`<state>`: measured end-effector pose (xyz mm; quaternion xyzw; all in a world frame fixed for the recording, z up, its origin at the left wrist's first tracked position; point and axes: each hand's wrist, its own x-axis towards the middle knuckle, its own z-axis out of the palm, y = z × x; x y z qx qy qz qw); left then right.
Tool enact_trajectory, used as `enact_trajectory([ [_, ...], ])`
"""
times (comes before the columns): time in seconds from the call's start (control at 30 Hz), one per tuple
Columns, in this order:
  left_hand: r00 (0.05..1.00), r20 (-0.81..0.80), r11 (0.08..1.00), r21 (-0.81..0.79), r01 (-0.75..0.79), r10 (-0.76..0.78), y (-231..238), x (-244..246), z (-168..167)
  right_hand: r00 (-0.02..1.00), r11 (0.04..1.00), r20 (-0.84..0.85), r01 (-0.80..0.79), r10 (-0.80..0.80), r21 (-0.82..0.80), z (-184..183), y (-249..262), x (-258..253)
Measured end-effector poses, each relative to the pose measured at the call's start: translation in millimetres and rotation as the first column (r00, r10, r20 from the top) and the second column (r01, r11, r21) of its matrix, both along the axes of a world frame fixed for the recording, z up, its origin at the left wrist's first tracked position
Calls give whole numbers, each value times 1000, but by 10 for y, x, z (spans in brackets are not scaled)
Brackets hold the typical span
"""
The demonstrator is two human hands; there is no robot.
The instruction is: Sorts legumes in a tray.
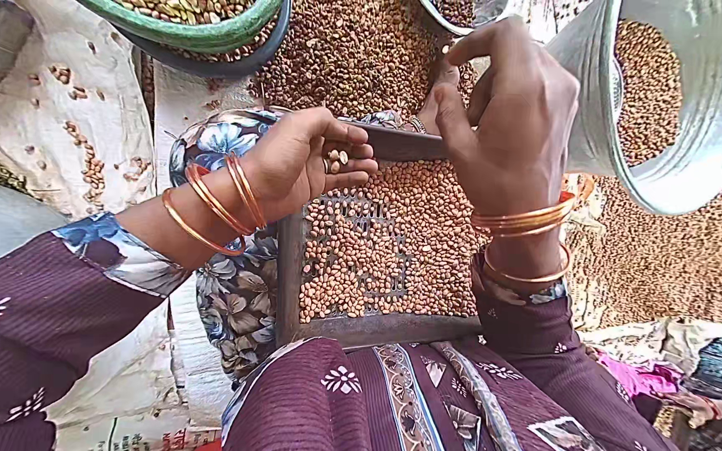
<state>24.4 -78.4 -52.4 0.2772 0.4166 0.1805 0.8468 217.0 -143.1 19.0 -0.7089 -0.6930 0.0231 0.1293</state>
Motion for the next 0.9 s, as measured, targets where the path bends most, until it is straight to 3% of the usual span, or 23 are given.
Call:
enact_trajectory([
  [0.1, 995, 48, 983, -153, 96, -90, -186, 75, -144, 922, 937, -238, -335, 305, -96, -16, -277, -85],
  [0.17, 995, 25, 963, -250, 104, -101, -267, 87, -190, 917, 924, -221, -362, 331, -120, -109, -314, 20],
  [0.27, 996, -59, 964, -260, 48, -66, -244, 78, -176, 988, 944, 47, -128, 149, -304, -286, -230, 360],
  [0.33, 993, -111, 987, -163, 10, -28, -164, 87, -133, 963, 836, 269, 145, 4, -530, -514, -111, 418],
  [0.4, 992, -125, 998, -62, -11, 3, -92, 81, -86, 953, 794, 302, 197, -18, -575, -726, -230, 267],
  [0.5, 992, -119, 998, 52, -23, 29, -4, 31, -56, 983, 877, -109, -183, 150, -444, -825, -432, 106],
  [0.57, 990, -138, 991, 132, 1, 17, 26, -21, -44, 934, 895, -285, -306, 216, -326, -848, -363, 158],
  [0.67, 986, -162, 978, 206, 7, 27, 88, -95, -9, 997, 930, -60, -74, 56, -361, -634, -439, 306],
  [0.7, 986, -161, 977, 215, -8, 43, 117, -112, 5, 999, 891, 43, 26, -8, -453, -574, -512, 333],
  [0.77, 985, -157, 975, 218, -36, 71, 163, -127, 24, 984, 720, 164, 164, -70, -675, -604, -615, 286],
  [0.83, 981, -175, 976, 215, -43, 82, 183, -119, 37, 999, 557, 30, 7, 33, -830, -699, -683, 169],
  [0.9, 971, -238, 951, 306, 47, 28, 160, -102, -1, 912, 587, -370, -400, 178, -704, -775, -762, 125],
])
